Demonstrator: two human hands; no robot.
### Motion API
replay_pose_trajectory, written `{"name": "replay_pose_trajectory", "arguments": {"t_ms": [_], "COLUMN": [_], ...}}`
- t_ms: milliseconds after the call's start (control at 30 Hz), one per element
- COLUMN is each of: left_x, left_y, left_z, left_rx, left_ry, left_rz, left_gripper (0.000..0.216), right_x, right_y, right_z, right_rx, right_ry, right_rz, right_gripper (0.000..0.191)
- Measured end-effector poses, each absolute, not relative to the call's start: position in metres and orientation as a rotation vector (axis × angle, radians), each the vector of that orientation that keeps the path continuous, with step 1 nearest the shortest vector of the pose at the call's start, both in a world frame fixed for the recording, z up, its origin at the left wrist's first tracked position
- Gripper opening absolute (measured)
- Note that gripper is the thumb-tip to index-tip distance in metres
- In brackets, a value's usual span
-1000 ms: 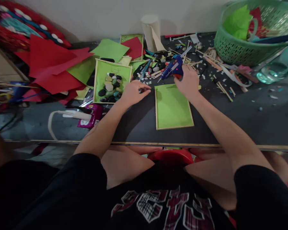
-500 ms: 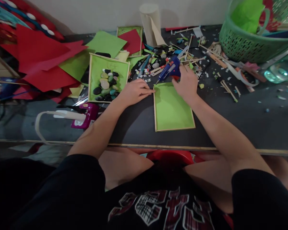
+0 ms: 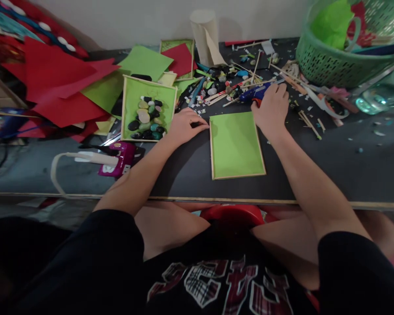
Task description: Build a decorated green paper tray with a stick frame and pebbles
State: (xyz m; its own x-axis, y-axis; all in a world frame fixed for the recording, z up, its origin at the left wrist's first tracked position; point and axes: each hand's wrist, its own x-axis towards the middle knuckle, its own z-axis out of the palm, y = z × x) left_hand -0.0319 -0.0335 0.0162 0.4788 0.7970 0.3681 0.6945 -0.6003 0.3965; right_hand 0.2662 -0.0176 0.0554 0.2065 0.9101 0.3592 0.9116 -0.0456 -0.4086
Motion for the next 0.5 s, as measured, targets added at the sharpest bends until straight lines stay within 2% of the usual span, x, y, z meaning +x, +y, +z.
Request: {"name": "replay_pose_trajectory", "arguments": {"t_ms": [133, 233, 400, 500], "left_x": [-0.030, -0.030, -0.030, -0.029], "left_y": [-0.033, -0.032, -0.033, -0.033], "left_z": [0.014, 0.012, 0.010, 0.010], "left_rx": [2.551, 2.590, 2.655, 2.666], "left_ry": [1.298, 1.295, 1.249, 1.229], "left_rz": [0.796, 0.788, 0.691, 0.675], "left_gripper": [0.025, 0.023, 0.021, 0.020], "right_x": [0.234, 0.206, 0.186, 0.188], "right_y": [-0.036, -0.037, -0.027, -0.026], "right_z": [0.072, 0.073, 0.061, 0.057], "right_rx": [-1.496, -1.259, -1.210, -1.202], "right_ry": [-2.137, -2.396, -2.513, -2.517], "right_rz": [-0.056, 0.059, 0.105, 0.098], "right_gripper": [0.022, 0.029, 0.044, 0.045]}}
